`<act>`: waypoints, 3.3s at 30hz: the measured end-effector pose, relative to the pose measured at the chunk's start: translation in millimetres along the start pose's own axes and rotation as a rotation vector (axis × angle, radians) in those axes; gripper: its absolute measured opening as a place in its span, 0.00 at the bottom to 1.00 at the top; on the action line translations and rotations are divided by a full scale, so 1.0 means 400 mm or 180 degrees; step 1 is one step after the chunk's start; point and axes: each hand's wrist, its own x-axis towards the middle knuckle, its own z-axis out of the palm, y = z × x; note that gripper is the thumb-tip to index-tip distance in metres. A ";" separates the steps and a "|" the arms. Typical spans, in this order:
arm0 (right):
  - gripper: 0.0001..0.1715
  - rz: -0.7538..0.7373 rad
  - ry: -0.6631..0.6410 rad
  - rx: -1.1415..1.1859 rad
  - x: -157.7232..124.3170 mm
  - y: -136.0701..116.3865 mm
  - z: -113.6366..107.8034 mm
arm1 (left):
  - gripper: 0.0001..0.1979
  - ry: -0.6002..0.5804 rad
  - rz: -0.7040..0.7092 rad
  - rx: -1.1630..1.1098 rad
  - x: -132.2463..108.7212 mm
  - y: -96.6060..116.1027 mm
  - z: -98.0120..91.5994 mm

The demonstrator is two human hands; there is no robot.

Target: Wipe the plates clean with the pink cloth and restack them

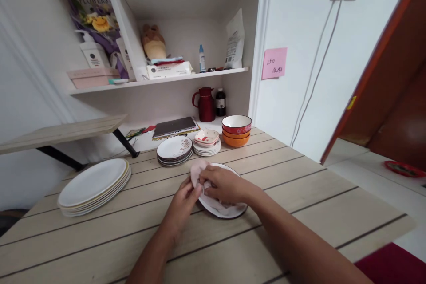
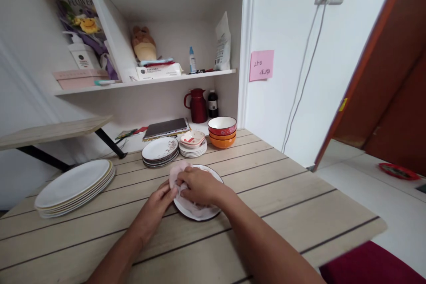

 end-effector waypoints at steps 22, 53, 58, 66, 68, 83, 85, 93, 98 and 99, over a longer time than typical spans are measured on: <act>0.19 -0.0004 0.0264 -0.0711 0.028 -0.036 0.063 | 0.15 -0.0248 0.0435 0.1648 0.008 -0.009 -0.008; 0.19 0.0955 0.0978 0.0568 0.019 0.082 0.017 | 0.15 -0.0198 0.0575 0.1831 -0.007 -0.027 0.006; 0.16 0.1557 0.0716 -0.0176 -0.003 0.105 -0.024 | 0.16 -0.0258 0.0519 0.1839 -0.012 -0.014 0.011; 0.56 0.2091 0.0557 0.0176 -0.019 0.164 -0.008 | 0.15 -0.0201 0.0561 0.1814 -0.009 -0.022 0.013; 0.58 0.2218 0.0731 0.0660 -0.017 0.188 -0.006 | 0.16 -0.0243 0.0621 0.1829 -0.009 -0.024 0.015; 0.22 0.1575 0.1489 0.3697 0.027 0.095 0.036 | 0.32 0.0264 0.0036 -0.0335 -0.010 -0.019 0.005; 0.22 0.1703 0.1580 0.3926 0.037 0.082 0.053 | 0.33 0.0346 -0.0260 -0.0911 -0.011 -0.008 0.003; 0.17 0.1849 0.2036 0.4248 0.055 0.073 0.075 | 0.40 -0.0266 -0.0678 -0.2130 -0.005 0.016 0.009; 0.19 0.1772 0.1773 0.3879 0.046 0.087 0.068 | 0.34 0.0040 -0.0612 -0.2005 -0.012 0.002 0.010; 0.20 0.1730 0.1624 0.3829 0.042 0.090 0.062 | 0.35 0.0173 -0.0604 -0.1916 -0.015 0.000 0.011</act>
